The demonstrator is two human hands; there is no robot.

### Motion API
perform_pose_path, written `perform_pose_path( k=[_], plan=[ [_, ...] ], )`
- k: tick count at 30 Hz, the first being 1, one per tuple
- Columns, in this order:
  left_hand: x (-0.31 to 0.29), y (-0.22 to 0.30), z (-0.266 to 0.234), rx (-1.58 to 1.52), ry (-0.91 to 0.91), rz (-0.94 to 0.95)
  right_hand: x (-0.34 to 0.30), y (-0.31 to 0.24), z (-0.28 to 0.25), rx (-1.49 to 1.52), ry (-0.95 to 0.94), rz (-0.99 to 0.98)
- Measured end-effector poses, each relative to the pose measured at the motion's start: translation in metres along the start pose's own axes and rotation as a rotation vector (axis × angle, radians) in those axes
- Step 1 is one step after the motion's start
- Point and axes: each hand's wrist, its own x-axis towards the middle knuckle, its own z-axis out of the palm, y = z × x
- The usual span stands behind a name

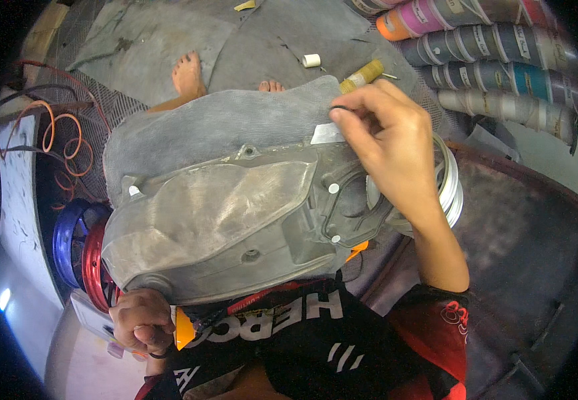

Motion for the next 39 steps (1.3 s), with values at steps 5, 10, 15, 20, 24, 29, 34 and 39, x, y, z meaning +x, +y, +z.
perform_pose_path(
  k=[5, 10, 15, 20, 24, 29, 34, 39],
  plan=[
    [0.002, -0.006, 0.0, -0.046, 0.0, 0.054, -0.018, -0.006, -0.001, -0.081, -0.021, 0.027],
    [0.006, -0.004, -0.002, -0.07, -0.054, 0.052, -0.011, -0.006, 0.015, -0.148, 0.071, 0.025],
    [0.003, -0.003, 0.001, -0.058, -0.011, 0.048, -0.016, 0.003, 0.008, 0.098, 0.097, 0.194],
    [0.008, -0.005, -0.001, -0.073, -0.077, 0.063, -0.01, 0.004, 0.016, -0.071, 0.1, 0.096],
    [0.004, 0.0, 0.003, -0.02, -0.008, 0.052, -0.011, 0.007, 0.008, 0.125, 0.123, 0.222],
    [0.007, -0.004, 0.001, 0.002, -0.043, 0.057, -0.008, 0.013, 0.012, -0.094, 0.119, 0.079],
    [0.003, 0.0, 0.0, 0.012, -0.031, 0.005, -0.014, 0.003, -0.004, 0.128, 0.086, 0.165],
    [0.006, 0.0, 0.002, -0.004, -0.045, 0.023, -0.017, -0.001, 0.027, -0.141, 0.133, 0.005]
  ],
)
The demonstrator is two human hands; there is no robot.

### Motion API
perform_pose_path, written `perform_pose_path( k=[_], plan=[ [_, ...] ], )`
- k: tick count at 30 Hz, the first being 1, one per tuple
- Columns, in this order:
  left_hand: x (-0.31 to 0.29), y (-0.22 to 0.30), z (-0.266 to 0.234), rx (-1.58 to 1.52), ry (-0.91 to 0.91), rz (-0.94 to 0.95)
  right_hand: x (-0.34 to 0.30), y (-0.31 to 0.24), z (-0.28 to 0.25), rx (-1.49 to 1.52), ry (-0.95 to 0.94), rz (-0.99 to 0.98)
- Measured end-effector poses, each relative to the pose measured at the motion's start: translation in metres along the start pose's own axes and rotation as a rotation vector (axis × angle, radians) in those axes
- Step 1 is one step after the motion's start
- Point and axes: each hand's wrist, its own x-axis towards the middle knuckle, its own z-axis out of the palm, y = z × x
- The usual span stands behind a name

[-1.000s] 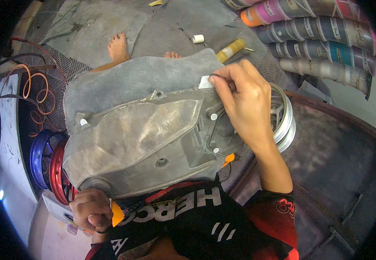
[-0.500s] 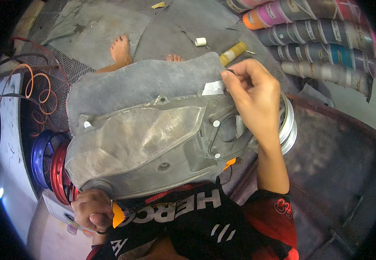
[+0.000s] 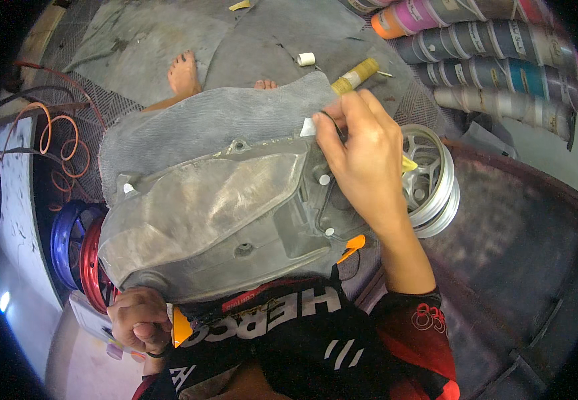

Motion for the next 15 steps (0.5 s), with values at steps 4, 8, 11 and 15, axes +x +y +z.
perform_pose_path(
  k=[4, 8, 11, 15],
  plan=[
    [0.001, -0.002, 0.001, 0.062, 0.015, 0.041, 0.013, 0.008, 0.006, -0.02, 0.062, -0.037],
    [-0.003, 0.0, -0.001, 0.03, 0.007, 0.01, 0.011, 0.007, -0.024, 0.302, -0.021, 0.069],
    [-0.003, -0.002, -0.001, 0.018, 0.013, 0.006, 0.021, 0.017, -0.033, 0.285, -0.189, -0.185],
    [-0.002, -0.002, 0.0, 0.035, 0.029, 0.001, 0.039, 0.03, -0.044, 0.31, -0.362, -0.338]
  ],
)
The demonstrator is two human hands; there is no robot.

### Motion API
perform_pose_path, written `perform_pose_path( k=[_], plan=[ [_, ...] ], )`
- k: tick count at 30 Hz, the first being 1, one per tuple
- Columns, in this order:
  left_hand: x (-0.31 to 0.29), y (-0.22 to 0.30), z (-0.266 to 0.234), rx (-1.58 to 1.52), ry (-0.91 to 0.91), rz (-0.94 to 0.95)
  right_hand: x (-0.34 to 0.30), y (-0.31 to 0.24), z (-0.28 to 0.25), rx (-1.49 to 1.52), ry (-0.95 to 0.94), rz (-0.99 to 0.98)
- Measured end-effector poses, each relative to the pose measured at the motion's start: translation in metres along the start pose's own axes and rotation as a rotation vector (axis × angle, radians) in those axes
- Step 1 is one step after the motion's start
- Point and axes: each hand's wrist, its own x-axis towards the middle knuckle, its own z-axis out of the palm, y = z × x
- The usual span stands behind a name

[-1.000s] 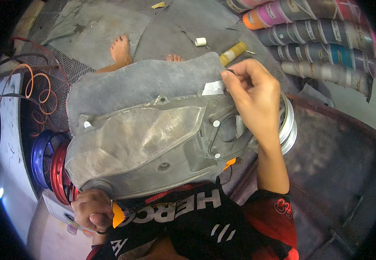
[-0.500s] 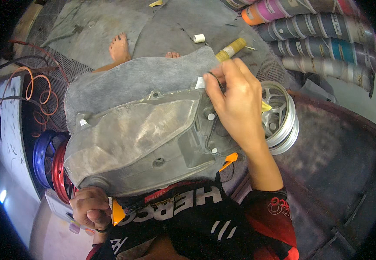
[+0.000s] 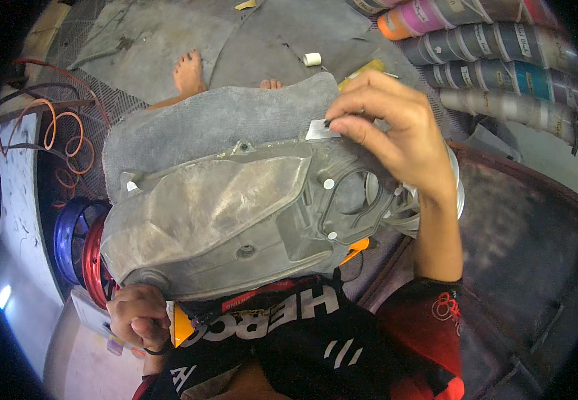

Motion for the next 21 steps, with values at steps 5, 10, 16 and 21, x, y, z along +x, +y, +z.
perform_pose_path(
  k=[5, 10, 16, 21],
  plan=[
    [-0.003, 0.003, 0.001, 0.089, 0.036, -0.028, 0.017, 0.019, -0.007, 0.045, -0.147, -0.122],
    [0.001, 0.009, 0.006, 0.178, 0.099, -0.059, 0.031, 0.028, -0.007, 0.115, -0.245, -0.21],
    [-0.002, 0.011, 0.009, 0.24, 0.151, -0.086, 0.04, 0.042, 0.003, 0.18, -0.345, -0.282],
    [-0.005, 0.012, 0.011, 0.269, 0.182, -0.116, 0.051, 0.044, -0.013, 0.082, -0.294, -0.318]
  ],
)
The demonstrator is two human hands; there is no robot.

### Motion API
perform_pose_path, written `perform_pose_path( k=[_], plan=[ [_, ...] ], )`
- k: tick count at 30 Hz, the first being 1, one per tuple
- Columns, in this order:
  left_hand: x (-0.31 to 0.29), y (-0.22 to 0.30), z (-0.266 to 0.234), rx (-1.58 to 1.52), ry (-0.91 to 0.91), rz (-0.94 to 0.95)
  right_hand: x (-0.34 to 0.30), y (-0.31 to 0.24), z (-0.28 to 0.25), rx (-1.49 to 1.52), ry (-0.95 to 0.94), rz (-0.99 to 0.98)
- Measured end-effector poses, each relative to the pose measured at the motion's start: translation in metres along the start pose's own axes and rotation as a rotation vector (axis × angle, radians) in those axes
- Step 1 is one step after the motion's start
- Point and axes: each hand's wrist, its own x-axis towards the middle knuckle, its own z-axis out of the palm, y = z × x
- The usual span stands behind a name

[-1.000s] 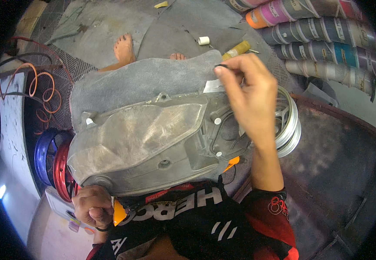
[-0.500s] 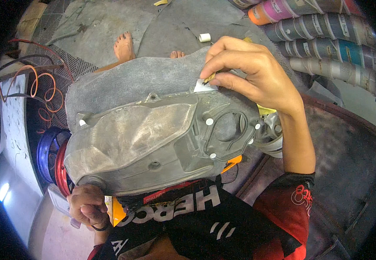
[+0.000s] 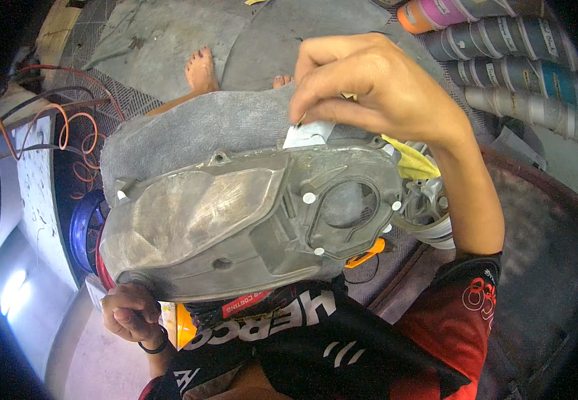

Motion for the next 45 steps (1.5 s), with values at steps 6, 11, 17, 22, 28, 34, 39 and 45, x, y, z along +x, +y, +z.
perform_pose_path(
  k=[6, 11, 17, 22, 28, 34, 39, 45],
  plan=[
    [0.002, 0.001, 0.001, -0.003, -0.001, 0.007, -0.006, 0.014, 0.01, 0.103, 0.008, -0.061],
    [0.001, -0.001, 0.001, 0.025, 0.02, 0.03, -0.002, 0.013, 0.015, 0.097, -0.082, -0.097],
    [0.0, -0.002, 0.0, 0.036, 0.032, 0.03, 0.004, 0.009, 0.01, -0.036, -0.078, -0.145],
    [-0.001, -0.001, -0.001, 0.033, 0.03, 0.024, 0.005, 0.01, 0.011, -0.012, -0.081, -0.163],
    [-0.001, -0.001, -0.001, 0.03, 0.028, 0.015, 0.007, 0.006, 0.007, 0.031, -0.044, -0.219],
    [-0.002, 0.001, -0.003, 0.047, 0.022, 0.001, 0.008, 0.008, 0.009, 0.03, -0.058, -0.222],
    [0.001, -0.001, -0.003, 0.03, 0.008, 0.028, 0.002, 0.025, -0.001, -0.129, -0.017, -0.16],
    [0.001, 0.0, -0.002, 0.049, 0.023, 0.02, 0.001, 0.027, 0.006, 0.05, -0.031, -0.135]
  ],
)
